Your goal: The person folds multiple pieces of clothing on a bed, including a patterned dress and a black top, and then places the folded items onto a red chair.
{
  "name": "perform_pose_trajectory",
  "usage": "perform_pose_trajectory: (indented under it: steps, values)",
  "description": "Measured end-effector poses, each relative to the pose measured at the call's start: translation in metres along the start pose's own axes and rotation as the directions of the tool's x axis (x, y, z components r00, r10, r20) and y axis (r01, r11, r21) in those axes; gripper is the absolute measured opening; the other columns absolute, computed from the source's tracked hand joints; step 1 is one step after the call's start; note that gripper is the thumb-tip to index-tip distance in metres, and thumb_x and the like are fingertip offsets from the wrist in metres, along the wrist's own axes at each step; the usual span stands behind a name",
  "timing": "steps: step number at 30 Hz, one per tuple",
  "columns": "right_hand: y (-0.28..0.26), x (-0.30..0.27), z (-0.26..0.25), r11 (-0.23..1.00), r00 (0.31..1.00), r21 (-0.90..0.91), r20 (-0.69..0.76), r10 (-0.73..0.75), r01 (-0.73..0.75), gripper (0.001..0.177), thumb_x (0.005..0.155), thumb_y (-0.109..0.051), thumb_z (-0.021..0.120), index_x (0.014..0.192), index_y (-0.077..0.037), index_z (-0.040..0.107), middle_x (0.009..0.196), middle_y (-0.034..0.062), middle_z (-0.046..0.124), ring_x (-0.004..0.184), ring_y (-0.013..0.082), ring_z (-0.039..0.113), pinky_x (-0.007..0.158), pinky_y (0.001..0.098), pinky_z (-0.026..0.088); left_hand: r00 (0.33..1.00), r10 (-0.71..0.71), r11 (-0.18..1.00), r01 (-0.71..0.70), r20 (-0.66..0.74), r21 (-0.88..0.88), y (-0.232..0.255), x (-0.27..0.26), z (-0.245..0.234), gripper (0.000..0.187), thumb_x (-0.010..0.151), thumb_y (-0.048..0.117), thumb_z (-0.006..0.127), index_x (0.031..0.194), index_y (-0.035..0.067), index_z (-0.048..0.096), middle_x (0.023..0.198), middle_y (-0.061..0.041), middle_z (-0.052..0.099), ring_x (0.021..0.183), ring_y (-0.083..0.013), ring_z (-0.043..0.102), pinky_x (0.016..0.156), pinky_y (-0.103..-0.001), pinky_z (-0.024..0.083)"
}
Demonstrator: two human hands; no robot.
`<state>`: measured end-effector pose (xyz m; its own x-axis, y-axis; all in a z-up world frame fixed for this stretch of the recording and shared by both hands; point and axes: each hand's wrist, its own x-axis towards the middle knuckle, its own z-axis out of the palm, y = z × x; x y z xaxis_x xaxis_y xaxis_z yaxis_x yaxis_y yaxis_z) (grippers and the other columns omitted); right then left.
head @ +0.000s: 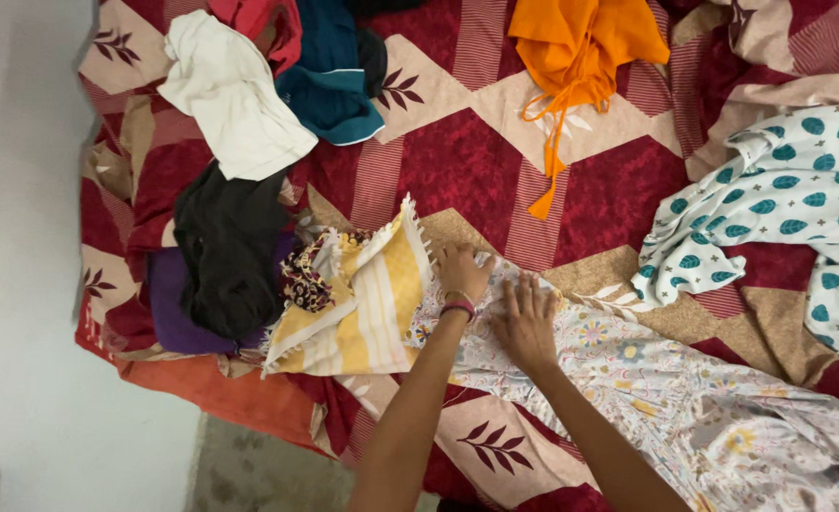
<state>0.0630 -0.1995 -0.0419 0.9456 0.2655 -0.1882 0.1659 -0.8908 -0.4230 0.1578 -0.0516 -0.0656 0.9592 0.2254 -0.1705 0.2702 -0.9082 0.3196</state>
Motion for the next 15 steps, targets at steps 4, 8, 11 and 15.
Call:
perform_pose_trajectory:
  steps: [4, 8, 11, 15]
  values:
    - [-0.007, -0.005, 0.001, 0.999, 0.999, 0.010, -0.002, -0.032, 0.032, 0.084, 0.098, -0.061, 0.046, 0.160, -0.008, 0.023, 0.164, 0.0267, 0.021, 0.153, 0.0419, 0.016, 0.121, 0.0650, 0.005, 0.994, -0.111, 0.994, 0.110, 0.024, 0.030, -0.017, 0.022, 0.037, 0.026, 0.093, 0.036, 0.068, 0.102, 0.012, 0.072, 0.120, -0.013, 0.063, 0.118, -0.0345, 0.057, 0.101, -0.054, 0.045]
    - [-0.008, -0.013, 0.002, 0.997, 0.998, 0.044, 0.015, -0.061, 0.060, 0.088, 0.096, -0.065, 0.043, 0.162, -0.010, 0.021, 0.165, 0.0249, 0.019, 0.154, 0.0401, 0.015, 0.122, 0.0615, 0.003, 0.965, -0.260, 0.965, 0.261, 0.036, -0.014, -0.034, 0.018, 0.023, 0.021, 0.093, 0.034, 0.066, 0.096, 0.014, 0.072, 0.115, -0.008, 0.065, 0.116, -0.0320, 0.060, 0.092, -0.055, 0.048]
    - [0.001, -0.023, 0.002, 0.995, 0.993, 0.057, 0.086, -0.082, 0.078, 0.093, 0.091, -0.067, 0.049, 0.158, -0.010, 0.020, 0.164, 0.0224, 0.018, 0.153, 0.0373, 0.015, 0.121, 0.0598, 0.001, 0.972, -0.167, 0.972, 0.134, -0.163, -0.194, -0.028, -0.010, -0.008, 0.025, 0.097, 0.034, 0.063, 0.103, 0.011, 0.070, 0.113, -0.013, 0.062, 0.110, -0.0378, 0.058, 0.087, -0.057, 0.045]
    - [0.013, -0.061, -0.001, 0.935, 0.954, 0.199, -0.001, -0.299, 0.293, 0.085, 0.089, -0.056, 0.060, 0.148, 0.001, 0.037, 0.161, 0.0250, 0.027, 0.152, 0.0380, 0.020, 0.122, 0.0597, 0.008, 0.938, 0.325, 0.869, -0.346, -0.120, -0.353, -0.028, -0.071, -0.066, 0.030, 0.099, 0.036, 0.066, 0.110, 0.008, 0.065, 0.125, -0.015, 0.058, 0.119, -0.0352, 0.057, 0.104, -0.050, 0.045]
